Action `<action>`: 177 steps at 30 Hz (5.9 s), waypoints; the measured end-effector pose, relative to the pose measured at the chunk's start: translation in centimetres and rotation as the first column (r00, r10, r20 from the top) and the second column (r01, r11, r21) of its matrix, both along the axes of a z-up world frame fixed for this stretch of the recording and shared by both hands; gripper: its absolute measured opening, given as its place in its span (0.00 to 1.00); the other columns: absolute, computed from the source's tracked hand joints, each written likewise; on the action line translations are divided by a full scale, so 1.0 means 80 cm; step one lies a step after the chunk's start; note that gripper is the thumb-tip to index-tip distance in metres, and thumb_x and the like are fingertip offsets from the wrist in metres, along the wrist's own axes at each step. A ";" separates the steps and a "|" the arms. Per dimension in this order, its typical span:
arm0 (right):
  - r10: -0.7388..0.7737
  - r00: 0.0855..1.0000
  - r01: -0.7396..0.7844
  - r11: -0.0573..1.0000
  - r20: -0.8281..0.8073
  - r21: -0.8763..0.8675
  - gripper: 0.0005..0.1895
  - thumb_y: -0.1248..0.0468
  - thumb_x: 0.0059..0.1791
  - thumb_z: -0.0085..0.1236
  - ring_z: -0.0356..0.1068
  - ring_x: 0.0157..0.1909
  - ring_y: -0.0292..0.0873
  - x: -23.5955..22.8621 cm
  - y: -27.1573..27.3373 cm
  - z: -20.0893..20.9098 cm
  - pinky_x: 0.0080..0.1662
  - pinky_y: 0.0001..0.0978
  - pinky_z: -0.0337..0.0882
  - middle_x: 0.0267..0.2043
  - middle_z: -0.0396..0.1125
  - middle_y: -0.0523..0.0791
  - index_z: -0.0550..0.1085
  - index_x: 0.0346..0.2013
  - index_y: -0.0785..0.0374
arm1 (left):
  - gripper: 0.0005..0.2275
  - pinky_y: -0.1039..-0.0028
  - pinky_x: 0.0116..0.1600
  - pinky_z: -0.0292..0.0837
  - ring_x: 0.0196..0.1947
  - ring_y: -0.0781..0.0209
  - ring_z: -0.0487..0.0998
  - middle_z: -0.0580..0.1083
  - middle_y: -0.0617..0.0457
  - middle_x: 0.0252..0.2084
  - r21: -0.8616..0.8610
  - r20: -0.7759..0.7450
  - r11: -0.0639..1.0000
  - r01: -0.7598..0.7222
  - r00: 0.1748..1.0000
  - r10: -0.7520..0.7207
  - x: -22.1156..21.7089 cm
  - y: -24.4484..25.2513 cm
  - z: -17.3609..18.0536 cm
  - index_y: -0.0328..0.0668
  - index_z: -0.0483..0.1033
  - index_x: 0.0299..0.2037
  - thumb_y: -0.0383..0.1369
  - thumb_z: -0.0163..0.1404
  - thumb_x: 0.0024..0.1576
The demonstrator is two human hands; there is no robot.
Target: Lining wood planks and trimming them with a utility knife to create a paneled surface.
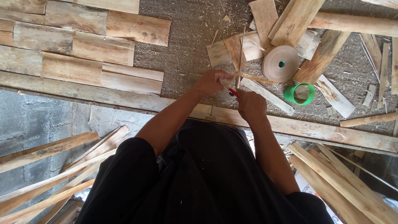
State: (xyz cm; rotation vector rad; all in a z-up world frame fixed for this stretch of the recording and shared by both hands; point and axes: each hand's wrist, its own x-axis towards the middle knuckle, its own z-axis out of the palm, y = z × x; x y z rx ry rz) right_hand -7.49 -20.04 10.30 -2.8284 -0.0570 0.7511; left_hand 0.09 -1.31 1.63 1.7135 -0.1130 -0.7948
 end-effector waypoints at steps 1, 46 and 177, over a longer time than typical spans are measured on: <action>0.003 1.000 -0.003 1.000 -0.001 0.000 0.15 0.55 0.55 0.51 0.76 0.37 0.59 -0.002 -0.001 0.000 0.40 0.54 0.74 0.34 0.74 0.53 0.75 0.56 0.49 | 0.17 0.75 0.35 0.72 0.30 0.65 0.72 0.80 0.51 0.51 0.000 -0.001 1.000 -0.003 1.000 0.003 0.003 0.006 -0.008 0.47 0.81 0.55 0.25 0.60 0.54; -0.393 0.905 0.307 0.869 0.165 0.388 0.17 0.55 0.52 0.59 0.76 0.42 0.59 -0.083 -0.069 0.027 0.44 0.50 0.75 0.41 0.76 0.53 0.77 0.55 0.51 | 0.05 0.59 0.72 0.61 0.61 0.55 0.72 0.79 0.54 0.46 0.894 0.402 0.439 0.090 0.270 -0.875 0.044 -0.053 0.003 0.43 0.85 0.35 0.29 0.54 0.57; -0.408 0.689 0.289 0.913 0.599 0.288 0.45 0.57 0.44 0.73 0.60 0.67 0.67 -0.053 -0.273 -0.135 0.69 0.60 0.61 0.64 0.62 0.61 0.61 0.67 0.76 | 0.08 0.74 0.42 0.77 0.34 0.65 0.82 0.81 0.51 0.34 0.162 0.287 0.775 -0.611 0.780 0.556 -0.204 0.103 -0.012 0.34 0.80 0.40 0.32 0.58 0.56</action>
